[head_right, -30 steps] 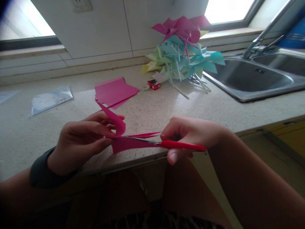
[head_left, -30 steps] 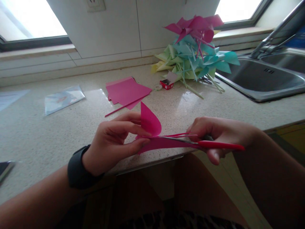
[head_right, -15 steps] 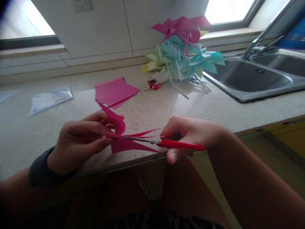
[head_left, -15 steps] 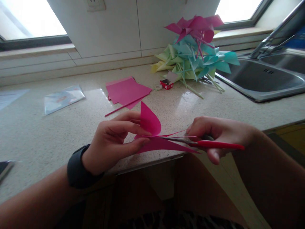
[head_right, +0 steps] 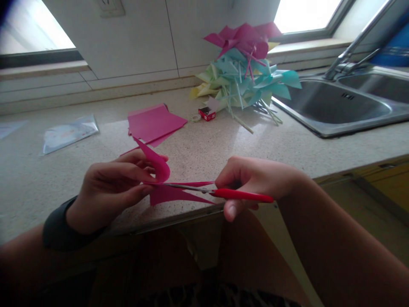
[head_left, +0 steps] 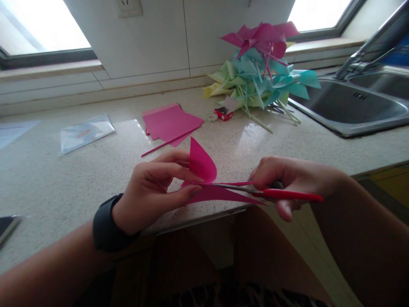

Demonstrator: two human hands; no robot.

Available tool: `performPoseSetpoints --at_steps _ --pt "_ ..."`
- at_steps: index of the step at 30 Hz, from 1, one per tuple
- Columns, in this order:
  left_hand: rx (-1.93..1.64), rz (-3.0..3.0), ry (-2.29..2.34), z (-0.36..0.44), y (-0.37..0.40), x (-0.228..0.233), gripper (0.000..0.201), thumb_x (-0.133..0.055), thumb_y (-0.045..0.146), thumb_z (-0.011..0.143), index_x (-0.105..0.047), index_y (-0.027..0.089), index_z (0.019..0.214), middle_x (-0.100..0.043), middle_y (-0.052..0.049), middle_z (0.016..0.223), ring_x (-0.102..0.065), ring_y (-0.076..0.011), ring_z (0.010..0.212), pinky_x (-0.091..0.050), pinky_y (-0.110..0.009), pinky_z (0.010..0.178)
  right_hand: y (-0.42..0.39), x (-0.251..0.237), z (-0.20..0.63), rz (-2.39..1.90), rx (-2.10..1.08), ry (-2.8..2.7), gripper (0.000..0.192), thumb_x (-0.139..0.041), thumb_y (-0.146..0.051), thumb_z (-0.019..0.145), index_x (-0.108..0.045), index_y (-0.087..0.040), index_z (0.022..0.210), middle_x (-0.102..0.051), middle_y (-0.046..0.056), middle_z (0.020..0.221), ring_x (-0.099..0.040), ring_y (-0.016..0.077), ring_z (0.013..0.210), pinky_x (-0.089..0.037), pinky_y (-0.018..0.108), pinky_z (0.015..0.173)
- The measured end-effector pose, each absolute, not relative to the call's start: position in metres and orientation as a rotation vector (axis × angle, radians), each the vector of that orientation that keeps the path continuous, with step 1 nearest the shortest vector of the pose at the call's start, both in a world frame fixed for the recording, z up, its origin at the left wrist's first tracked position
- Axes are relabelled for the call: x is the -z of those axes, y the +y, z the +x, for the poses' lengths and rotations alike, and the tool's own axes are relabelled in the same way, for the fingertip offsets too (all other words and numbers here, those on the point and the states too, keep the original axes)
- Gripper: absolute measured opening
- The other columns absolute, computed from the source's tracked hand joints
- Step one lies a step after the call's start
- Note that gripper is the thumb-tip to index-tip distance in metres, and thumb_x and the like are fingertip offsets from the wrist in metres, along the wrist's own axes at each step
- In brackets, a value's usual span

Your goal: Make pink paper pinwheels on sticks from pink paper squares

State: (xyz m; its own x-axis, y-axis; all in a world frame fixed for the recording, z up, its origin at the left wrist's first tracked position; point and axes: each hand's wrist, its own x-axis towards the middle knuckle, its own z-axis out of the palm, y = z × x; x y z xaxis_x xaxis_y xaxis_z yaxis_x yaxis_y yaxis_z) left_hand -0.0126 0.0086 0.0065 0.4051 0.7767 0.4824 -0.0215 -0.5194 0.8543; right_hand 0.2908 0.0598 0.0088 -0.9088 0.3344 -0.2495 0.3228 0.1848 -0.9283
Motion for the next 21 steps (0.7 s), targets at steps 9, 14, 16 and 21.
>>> performPoseSetpoints --at_steps 9,14,16,21 --pt "-1.211 1.807 0.689 -0.014 0.01 -0.003 0.025 -0.077 0.004 0.079 -0.082 0.024 0.093 -0.072 -0.005 0.108 -0.068 -0.017 0.101 -0.054 -0.027 0.088 0.06 -0.003 0.293 -0.688 -1.971 -2.314 0.053 -0.076 -0.065 0.075 -0.057 -0.016 0.065 -0.049 -0.004 0.055 -0.042 0.0083 0.047 -0.025 0.023 0.044" --pt "-1.211 1.782 0.729 -0.015 0.01 -0.002 0.023 -0.077 0.006 0.081 -0.081 0.026 0.092 -0.072 -0.004 0.107 -0.066 -0.0161 0.101 -0.054 -0.025 0.086 0.06 0.004 0.298 -0.58 -1.947 -2.271 0.055 -0.077 -0.065 0.074 -0.054 -0.017 0.06 -0.047 -0.005 0.053 -0.039 0.0076 0.047 -0.023 0.022 0.043" --pt "-1.215 1.757 0.732 -0.014 0.011 -0.001 0.02 -0.077 0.008 0.081 -0.081 0.025 0.091 -0.071 -0.005 0.107 -0.067 -0.0166 0.1 -0.054 -0.027 0.087 0.057 0.003 0.3 -0.584 -1.929 -2.237 0.056 -0.076 -0.066 0.074 -0.053 -0.017 0.059 -0.046 -0.004 0.052 -0.038 0.0075 0.047 -0.023 0.022 0.043" --pt "-1.202 1.679 0.692 -0.014 0.012 0.003 0.016 -0.077 0.013 0.083 -0.081 0.026 0.092 -0.069 -0.008 0.123 -0.063 -0.0231 0.116 -0.051 -0.038 0.101 0.046 -0.009 0.299 -0.839 -1.689 -2.051 0.056 -0.069 -0.07 0.078 -0.051 -0.019 0.063 -0.047 -0.005 0.05 -0.035 0.0066 0.043 -0.022 0.022 0.039"
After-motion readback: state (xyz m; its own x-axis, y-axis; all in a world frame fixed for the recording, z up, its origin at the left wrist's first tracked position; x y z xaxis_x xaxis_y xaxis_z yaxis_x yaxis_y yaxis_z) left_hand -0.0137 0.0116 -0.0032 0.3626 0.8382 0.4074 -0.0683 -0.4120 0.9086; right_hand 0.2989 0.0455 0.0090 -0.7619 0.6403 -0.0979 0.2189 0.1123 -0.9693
